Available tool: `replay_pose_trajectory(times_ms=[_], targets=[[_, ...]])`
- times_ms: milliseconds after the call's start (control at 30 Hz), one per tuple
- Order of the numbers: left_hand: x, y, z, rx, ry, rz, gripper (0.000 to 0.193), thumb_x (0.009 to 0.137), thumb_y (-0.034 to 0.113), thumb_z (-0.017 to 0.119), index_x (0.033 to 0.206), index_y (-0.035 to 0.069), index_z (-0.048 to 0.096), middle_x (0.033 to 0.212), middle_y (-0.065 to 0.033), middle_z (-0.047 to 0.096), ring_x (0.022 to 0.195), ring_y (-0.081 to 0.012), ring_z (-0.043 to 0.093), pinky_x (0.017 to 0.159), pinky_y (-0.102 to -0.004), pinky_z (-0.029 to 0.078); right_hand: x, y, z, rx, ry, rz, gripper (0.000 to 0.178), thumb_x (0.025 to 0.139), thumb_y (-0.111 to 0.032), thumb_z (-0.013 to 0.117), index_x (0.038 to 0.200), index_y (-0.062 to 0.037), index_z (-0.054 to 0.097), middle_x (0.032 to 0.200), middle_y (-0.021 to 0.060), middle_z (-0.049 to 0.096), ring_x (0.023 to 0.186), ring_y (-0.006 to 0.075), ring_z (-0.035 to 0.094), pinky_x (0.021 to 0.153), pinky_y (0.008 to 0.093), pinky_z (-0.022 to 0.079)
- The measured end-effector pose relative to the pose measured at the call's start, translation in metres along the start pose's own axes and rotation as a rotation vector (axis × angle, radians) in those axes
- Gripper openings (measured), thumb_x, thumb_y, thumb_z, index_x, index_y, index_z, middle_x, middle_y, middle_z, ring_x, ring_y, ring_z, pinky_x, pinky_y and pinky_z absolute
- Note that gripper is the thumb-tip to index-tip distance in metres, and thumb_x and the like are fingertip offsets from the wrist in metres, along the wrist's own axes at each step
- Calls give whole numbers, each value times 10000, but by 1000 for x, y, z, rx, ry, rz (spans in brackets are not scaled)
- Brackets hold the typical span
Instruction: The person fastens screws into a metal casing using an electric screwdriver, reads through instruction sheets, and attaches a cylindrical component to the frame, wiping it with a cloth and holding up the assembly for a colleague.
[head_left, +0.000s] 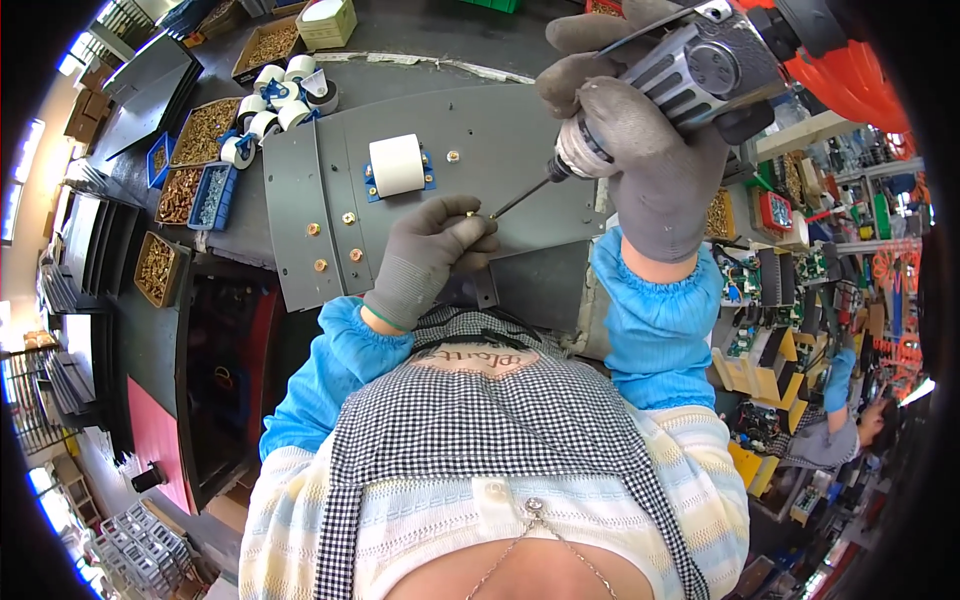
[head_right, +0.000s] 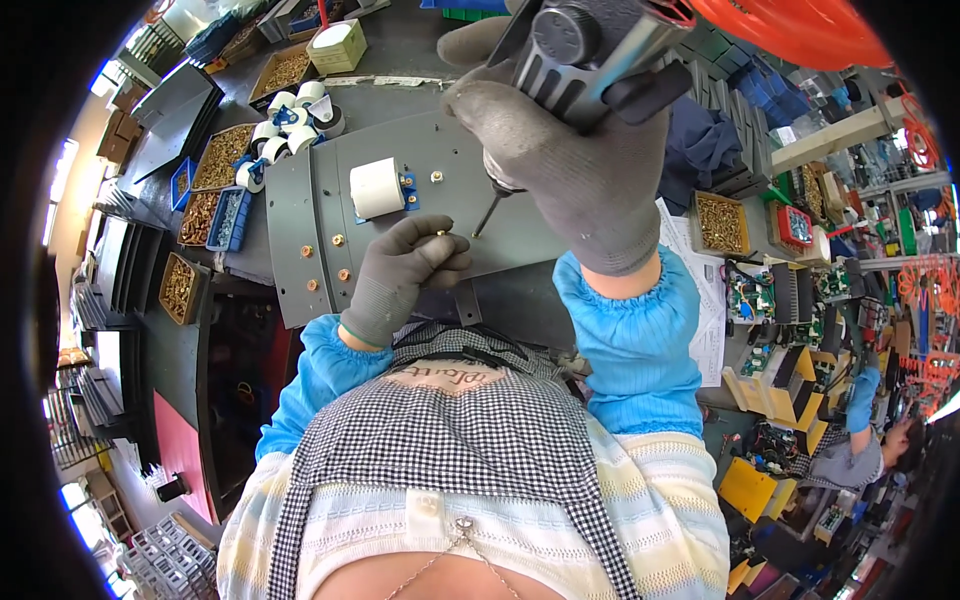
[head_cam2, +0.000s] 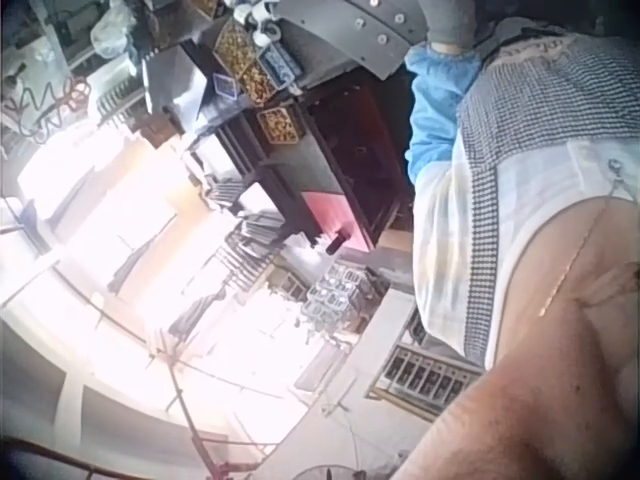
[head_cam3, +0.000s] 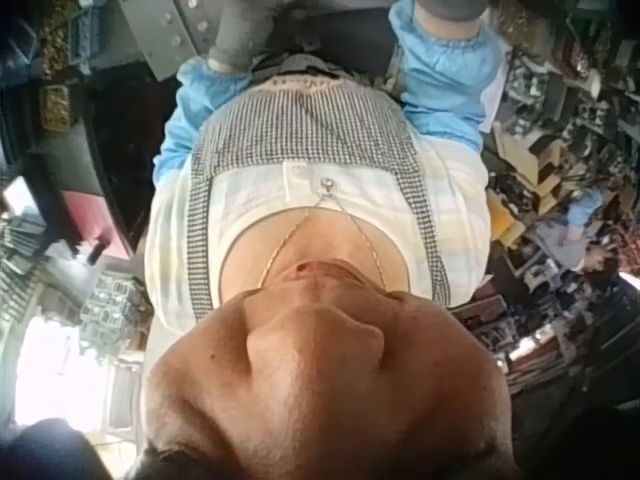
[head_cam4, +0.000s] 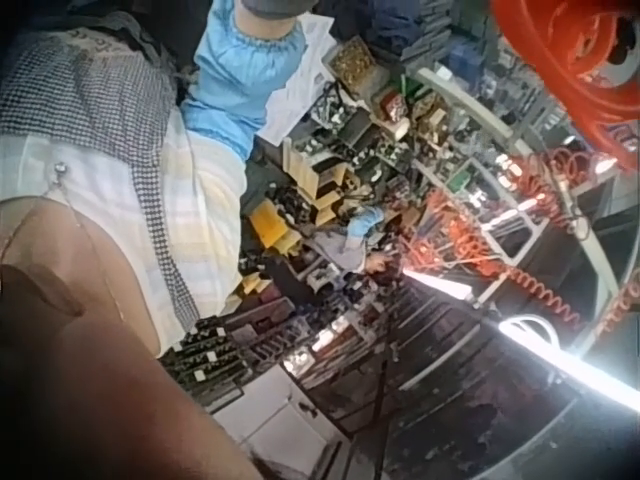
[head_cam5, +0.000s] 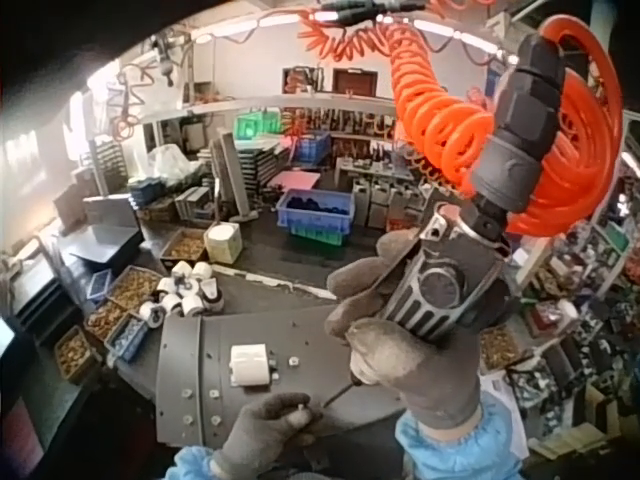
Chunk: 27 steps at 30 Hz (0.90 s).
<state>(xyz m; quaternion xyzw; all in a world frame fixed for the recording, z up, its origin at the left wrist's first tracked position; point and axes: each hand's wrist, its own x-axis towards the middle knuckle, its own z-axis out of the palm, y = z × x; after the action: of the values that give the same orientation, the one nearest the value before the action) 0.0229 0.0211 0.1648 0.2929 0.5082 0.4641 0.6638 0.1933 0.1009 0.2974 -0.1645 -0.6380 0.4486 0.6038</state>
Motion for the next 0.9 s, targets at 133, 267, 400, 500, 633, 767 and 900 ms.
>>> replay_pose_trajectory(times_ms=[133,267,400,500,633,767,900], targets=[[4,-2,-7,145,-41,18,331,1013,90,646,1312,-45,599,1096,-126,717,954,-180,728,780,-247,611,-2,1,-7,13,-4,34,162,815,41,743,973,12,731,677,17,655,526,60,578,445,224,418],[11,-10,-8,123,-28,54,327,1007,84,654,1301,-54,613,1084,-118,714,939,-169,720,778,-247,600,-14,4,14,126,93,7,330,874,-10,725,1187,-7,620,952,122,668,786,177,665,608,295,550],[6,-11,-11,110,17,50,332,1004,78,654,1307,-53,615,1078,-111,714,917,-159,713,773,-250,593,-14,-11,-1,151,137,66,523,876,6,665,1377,-8,516,1205,218,673,934,272,715,787,399,634],[8,-11,-17,148,11,67,321,1001,73,649,1297,-50,626,1051,-104,719,889,-141,701,750,-241,578,-7,-5,-13,44,8,-117,496,880,-26,601,1369,10,528,1146,185,700,835,211,707,756,384,607],[16,-21,-23,379,-17,128,274,998,100,653,1243,-18,687,944,-94,737,790,-120,673,716,-260,553,-3,-14,0,-95,103,-142,493,914,-92,581,1385,39,518,1093,198,684,743,204,664,650,366,566],[17,-19,-23,465,23,196,255,986,80,660,1214,-29,695,915,-60,720,795,-95,656,700,-235,530,-14,-14,31,300,210,185,441,1020,-173,642,1390,10,486,1231,284,629,969,367,707,787,441,628],[19,-22,-28,507,45,262,269,985,92,662,1228,-19,693,896,-59,726,777,-93,661,713,-244,534,7,-10,21,420,111,142,409,1022,-177,638,1362,11,510,1181,261,647,918,343,700,755,416,606]])
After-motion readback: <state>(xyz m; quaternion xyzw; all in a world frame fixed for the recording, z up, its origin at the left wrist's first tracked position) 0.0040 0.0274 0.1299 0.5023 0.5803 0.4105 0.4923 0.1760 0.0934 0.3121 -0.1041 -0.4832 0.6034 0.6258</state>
